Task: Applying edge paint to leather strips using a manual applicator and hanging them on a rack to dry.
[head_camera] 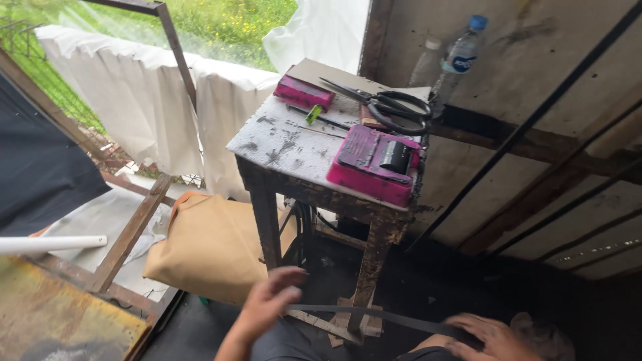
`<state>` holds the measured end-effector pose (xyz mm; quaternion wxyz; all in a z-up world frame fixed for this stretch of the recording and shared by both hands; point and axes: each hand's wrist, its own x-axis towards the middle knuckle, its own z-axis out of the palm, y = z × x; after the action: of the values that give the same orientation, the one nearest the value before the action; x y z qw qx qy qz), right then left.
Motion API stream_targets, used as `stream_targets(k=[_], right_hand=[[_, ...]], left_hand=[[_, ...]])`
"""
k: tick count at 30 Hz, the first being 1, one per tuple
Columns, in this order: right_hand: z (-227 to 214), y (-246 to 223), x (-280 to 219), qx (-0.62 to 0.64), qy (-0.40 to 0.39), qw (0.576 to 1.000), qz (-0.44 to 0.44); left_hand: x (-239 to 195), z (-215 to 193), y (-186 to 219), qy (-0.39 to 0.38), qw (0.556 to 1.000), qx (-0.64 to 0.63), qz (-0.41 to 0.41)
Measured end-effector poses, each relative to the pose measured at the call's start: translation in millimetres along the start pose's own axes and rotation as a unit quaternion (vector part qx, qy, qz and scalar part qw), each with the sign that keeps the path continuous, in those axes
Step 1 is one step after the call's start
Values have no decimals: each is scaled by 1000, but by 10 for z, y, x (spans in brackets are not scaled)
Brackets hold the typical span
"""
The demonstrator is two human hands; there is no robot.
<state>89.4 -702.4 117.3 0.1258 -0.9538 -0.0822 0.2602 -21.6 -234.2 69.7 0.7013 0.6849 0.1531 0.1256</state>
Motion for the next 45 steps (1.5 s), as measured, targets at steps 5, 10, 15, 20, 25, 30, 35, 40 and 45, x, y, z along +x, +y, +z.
stream_targets(k=[5, 10, 15, 20, 25, 30, 35, 40, 45], right_hand=[[-584, -1218, -542, 70, -32, 905, -419], [-996, -1594, -731, -31, 190, 824, -533], [-1526, -1777, -914, 50, 148, 879, -450], [-1832, -1973, -936, 117, 212, 883, -403], [-1942, -2015, -846, 148, 274, 862, -401], [-2004, -2105, -828, 149, 294, 855, -400], [-2038, -2248, -745, 83, 385, 795, -462], [-2185, -2512, -697, 44, 406, 778, -477], [-2250, -2527, -288, -33, 389, 794, -466]], left_hand=[[-355, 857, 1313, -467, 858, 121, 176], [-223, 816, 1591, -409, 849, 190, 277], [-22, 475, 2006, -308, 859, 251, 322], [181, 242, 2380, -158, 830, 333, 418], [280, 87, 2616, -70, 834, 306, 454], [333, -77, 2772, -39, 815, 340, 467], [428, -214, 2909, -14, 797, 372, 474], [725, -385, 3085, -3, 770, 399, 499], [1052, -561, 3354, -55, 692, 445, 565]])
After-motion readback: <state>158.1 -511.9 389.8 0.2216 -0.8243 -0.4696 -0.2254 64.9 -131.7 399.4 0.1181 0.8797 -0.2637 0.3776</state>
